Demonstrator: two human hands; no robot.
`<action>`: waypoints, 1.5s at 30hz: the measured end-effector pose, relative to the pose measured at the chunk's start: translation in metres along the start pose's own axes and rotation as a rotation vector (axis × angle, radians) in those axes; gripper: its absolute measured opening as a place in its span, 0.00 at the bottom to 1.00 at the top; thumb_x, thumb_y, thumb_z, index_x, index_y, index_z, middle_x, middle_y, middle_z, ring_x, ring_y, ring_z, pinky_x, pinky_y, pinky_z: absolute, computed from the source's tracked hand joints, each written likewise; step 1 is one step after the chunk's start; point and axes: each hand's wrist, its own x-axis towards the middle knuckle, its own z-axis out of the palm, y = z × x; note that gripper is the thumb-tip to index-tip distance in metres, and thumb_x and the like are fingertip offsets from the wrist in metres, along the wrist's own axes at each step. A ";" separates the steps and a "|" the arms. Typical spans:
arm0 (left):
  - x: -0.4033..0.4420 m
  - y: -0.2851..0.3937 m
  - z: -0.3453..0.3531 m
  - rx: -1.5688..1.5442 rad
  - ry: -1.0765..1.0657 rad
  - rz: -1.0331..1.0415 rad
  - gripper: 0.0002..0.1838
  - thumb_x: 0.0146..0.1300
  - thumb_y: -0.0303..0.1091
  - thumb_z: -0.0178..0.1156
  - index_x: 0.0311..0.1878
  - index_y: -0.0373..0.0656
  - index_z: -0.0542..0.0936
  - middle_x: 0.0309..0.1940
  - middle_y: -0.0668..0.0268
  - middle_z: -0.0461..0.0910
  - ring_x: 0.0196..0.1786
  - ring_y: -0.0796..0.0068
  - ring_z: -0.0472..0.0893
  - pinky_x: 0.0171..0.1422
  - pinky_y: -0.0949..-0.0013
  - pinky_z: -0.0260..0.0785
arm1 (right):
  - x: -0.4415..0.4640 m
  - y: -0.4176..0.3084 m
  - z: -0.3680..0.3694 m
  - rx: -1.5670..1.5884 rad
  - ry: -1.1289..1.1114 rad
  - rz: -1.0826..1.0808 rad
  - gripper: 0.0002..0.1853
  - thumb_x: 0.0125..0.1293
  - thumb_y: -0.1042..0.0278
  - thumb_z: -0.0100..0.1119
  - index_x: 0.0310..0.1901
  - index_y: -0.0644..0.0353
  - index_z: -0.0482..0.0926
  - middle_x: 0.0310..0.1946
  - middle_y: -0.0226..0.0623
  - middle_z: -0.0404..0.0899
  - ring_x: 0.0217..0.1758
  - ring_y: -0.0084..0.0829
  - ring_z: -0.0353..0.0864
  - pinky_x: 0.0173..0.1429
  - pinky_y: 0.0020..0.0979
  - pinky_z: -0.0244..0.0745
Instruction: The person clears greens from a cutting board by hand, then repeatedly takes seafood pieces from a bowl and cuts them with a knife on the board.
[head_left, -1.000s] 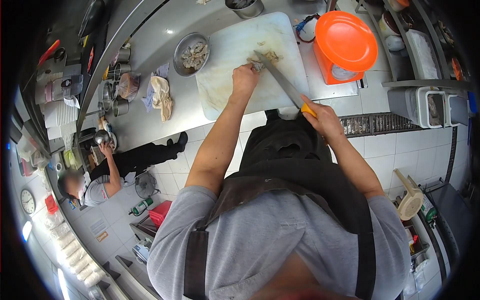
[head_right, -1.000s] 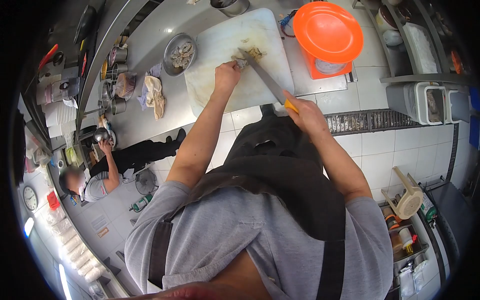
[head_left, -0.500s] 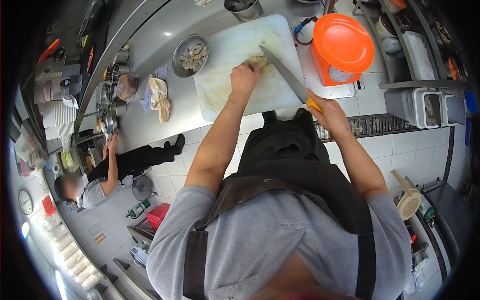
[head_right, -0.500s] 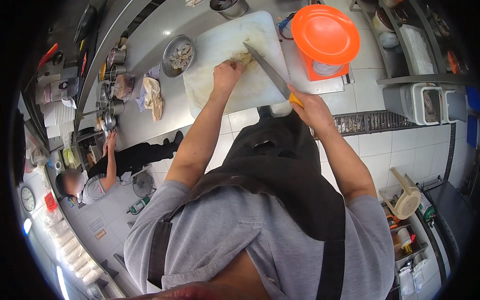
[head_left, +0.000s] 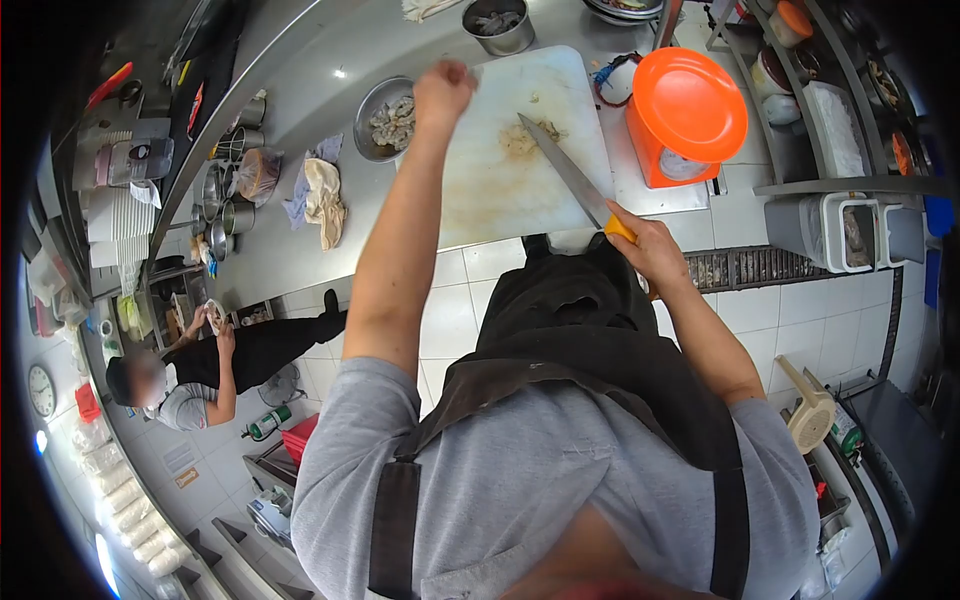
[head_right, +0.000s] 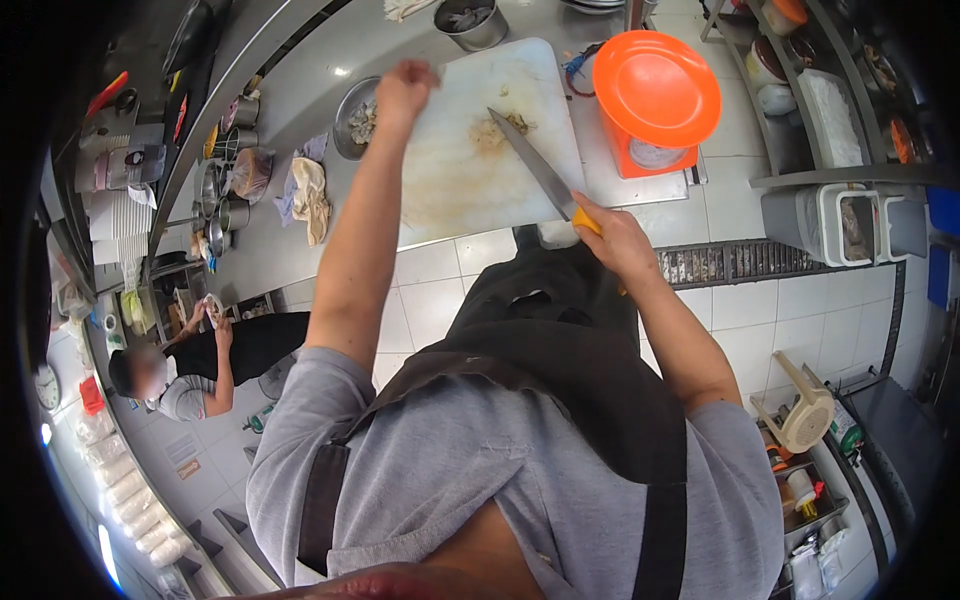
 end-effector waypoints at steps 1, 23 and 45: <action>0.023 0.000 -0.004 -0.087 0.063 0.021 0.18 0.56 0.42 0.65 0.47 0.43 0.85 0.38 0.57 0.87 0.45 0.60 0.86 0.53 0.64 0.76 | 0.000 -0.002 0.000 -0.006 -0.002 -0.007 0.28 0.65 0.64 0.61 0.68 0.46 0.70 0.46 0.54 0.82 0.50 0.55 0.80 0.54 0.45 0.75; 0.018 -0.152 -0.038 0.710 -0.313 0.062 0.14 0.55 0.33 0.58 0.44 0.54 0.86 0.45 0.55 0.84 0.51 0.52 0.82 0.59 0.55 0.74 | -0.001 -0.011 -0.003 -0.020 -0.014 0.088 0.30 0.63 0.64 0.64 0.68 0.44 0.71 0.42 0.55 0.83 0.48 0.55 0.81 0.51 0.44 0.76; -0.095 -0.047 0.051 0.178 -0.109 0.311 0.15 0.55 0.31 0.64 0.47 0.40 0.84 0.38 0.55 0.84 0.42 0.54 0.83 0.52 0.58 0.76 | 0.018 -0.011 0.023 0.395 -0.057 0.285 0.31 0.64 0.72 0.64 0.70 0.49 0.70 0.25 0.29 0.77 0.18 0.17 0.67 0.25 0.25 0.67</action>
